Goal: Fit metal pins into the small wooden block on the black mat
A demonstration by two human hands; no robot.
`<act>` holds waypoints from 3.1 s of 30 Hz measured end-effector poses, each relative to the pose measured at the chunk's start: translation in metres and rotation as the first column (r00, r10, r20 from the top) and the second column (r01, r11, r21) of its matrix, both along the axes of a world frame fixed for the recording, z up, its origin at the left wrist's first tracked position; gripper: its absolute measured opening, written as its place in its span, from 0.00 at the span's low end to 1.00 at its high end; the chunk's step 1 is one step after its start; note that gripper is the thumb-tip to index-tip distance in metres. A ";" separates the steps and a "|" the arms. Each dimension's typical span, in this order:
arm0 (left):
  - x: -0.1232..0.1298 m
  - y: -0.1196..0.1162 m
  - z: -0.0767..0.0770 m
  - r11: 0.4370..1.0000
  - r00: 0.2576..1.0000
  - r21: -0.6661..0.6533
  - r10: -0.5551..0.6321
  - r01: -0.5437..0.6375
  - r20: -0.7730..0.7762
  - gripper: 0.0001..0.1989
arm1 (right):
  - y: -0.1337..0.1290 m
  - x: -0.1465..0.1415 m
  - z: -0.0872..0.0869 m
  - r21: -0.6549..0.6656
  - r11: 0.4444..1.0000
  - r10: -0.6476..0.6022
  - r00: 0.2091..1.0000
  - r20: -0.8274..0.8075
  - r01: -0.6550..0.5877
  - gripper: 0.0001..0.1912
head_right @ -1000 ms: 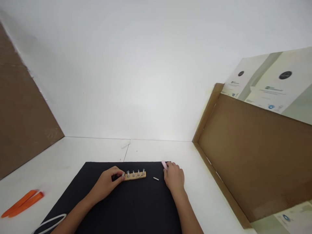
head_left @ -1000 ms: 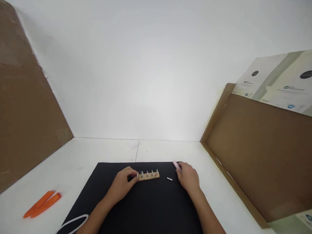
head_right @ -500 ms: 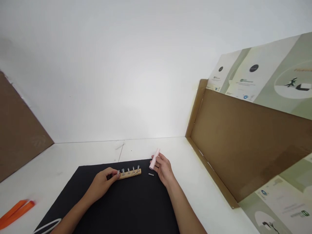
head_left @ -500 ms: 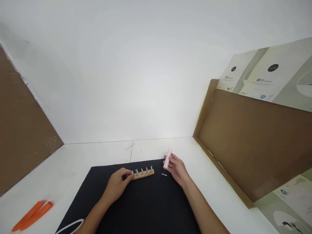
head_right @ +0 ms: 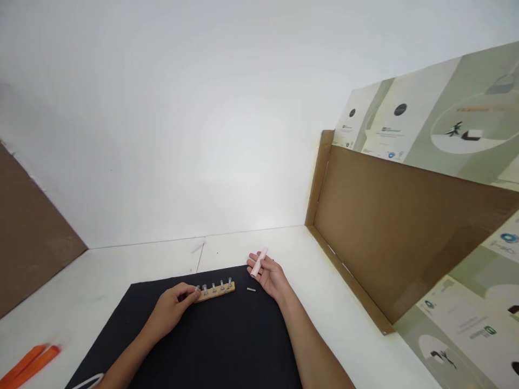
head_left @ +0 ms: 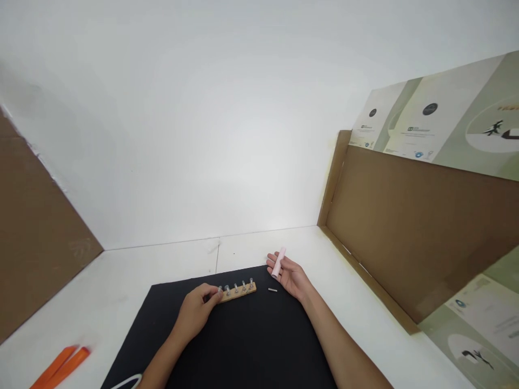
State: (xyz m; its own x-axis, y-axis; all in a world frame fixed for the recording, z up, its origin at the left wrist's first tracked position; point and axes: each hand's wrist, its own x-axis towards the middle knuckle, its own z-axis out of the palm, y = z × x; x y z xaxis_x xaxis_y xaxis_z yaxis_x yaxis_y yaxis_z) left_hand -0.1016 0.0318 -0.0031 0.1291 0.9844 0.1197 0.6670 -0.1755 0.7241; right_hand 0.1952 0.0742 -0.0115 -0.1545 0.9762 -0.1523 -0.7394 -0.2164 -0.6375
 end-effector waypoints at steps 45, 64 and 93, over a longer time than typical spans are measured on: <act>0.002 0.000 -0.007 0.978 0.985 0.127 0.154 -0.162 0.075 0.19 | 0.023 0.018 -0.001 0.030 0.998 -0.053 0.997 0.051 0.052 0.16; 0.004 -0.001 -0.007 0.971 0.986 0.182 0.139 -0.154 0.091 0.17 | 0.020 0.016 -0.002 0.080 0.996 -0.046 0.994 0.102 0.038 0.18; 0.004 -0.005 -0.010 0.951 0.992 0.283 0.110 -0.124 0.065 0.13 | 0.014 0.008 0.001 0.100 0.990 -0.119 0.975 0.188 0.102 0.24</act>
State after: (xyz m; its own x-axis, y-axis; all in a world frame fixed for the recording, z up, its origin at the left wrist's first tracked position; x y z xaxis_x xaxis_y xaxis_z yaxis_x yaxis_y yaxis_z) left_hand -0.0978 0.0270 -0.0133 0.0025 0.9160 0.4012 0.6609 -0.3026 0.6868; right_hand 0.2034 0.0882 -0.0108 -0.0211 0.9965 -0.0807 -0.6164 -0.0765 -0.7837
